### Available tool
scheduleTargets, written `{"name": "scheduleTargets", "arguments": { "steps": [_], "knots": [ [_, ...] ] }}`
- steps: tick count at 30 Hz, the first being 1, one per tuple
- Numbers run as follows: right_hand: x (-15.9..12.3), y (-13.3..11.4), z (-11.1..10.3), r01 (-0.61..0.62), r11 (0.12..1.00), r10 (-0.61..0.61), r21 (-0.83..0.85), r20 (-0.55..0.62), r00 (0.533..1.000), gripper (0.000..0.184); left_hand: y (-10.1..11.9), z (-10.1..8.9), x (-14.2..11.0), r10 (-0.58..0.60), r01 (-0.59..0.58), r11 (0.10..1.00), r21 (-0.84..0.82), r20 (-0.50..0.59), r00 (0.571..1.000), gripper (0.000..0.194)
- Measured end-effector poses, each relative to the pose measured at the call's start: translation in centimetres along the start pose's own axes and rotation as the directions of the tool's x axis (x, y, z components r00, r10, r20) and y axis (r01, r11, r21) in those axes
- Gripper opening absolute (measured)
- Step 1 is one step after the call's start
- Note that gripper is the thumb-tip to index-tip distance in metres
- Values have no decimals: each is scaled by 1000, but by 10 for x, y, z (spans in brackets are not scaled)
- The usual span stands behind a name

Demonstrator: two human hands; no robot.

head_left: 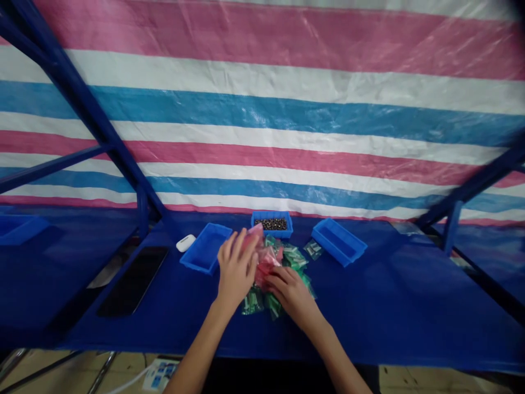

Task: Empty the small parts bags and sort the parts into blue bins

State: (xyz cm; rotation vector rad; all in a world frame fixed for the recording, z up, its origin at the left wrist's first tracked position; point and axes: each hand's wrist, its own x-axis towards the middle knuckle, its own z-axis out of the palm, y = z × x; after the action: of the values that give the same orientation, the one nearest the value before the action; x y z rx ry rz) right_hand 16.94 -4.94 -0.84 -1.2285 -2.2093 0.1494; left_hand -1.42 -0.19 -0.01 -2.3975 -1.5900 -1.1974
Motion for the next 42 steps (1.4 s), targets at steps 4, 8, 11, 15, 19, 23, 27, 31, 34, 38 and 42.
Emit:
{"name": "scheduleTargets", "arguments": {
  "steps": [4, 8, 11, 15, 19, 23, 27, 31, 34, 38, 42],
  "knots": [
    [-7, 11, -15, -66, 972, 70, 225, -11, 997, 24, 9, 4, -19, 51, -58, 998, 28, 215, 975, 51],
    [-14, 33, -43, -244, 923, 274, 297, -62, 960, 22, 2, 13, -32, -7, -9, 998, 59, 262, 965, 53],
    [-24, 54, -53, -456, 865, 495, 208, -210, 843, 22, -5, 18, -34, -11, -5, 998, 56, 265, 964, 54],
    [-34, 77, -48, -529, 846, 483, -64, -327, 812, 30, -12, 17, -35, -47, 47, 999, 7, 269, 962, 56],
    [-14, 73, -38, -335, 906, 262, -259, -278, 924, 30, -17, 11, -37, -92, 130, 982, -138, 254, 963, 59],
    [28, 53, -24, -70, 982, 98, -174, 153, 983, 53, -19, 6, -37, -169, 227, 935, -273, 220, 961, 55],
    [55, 49, -11, -59, 993, 98, -101, 445, 890, 84, -17, -1, -36, -237, 277, 891, -359, 152, 960, 48],
    [63, 58, -7, -31, 998, 52, -55, 450, 891, 72, -19, -5, -36, -281, 280, 886, -369, 52, 958, 39],
    [63, 61, -6, 67, 998, -56, -18, 357, 932, 48, -20, -4, -37, -300, 276, 897, -344, -16, 954, 36],
    [57, 59, -2, 141, 986, -114, -91, 255, 960, 29, -17, -1, -38, -282, 271, 928, -256, -5, 959, 35],
    [56, 55, -8, 95, 990, -75, -102, 183, 980, 35, -9, -4, -37, -227, 220, 965, -144, -33, 973, 34]
  ]
}}
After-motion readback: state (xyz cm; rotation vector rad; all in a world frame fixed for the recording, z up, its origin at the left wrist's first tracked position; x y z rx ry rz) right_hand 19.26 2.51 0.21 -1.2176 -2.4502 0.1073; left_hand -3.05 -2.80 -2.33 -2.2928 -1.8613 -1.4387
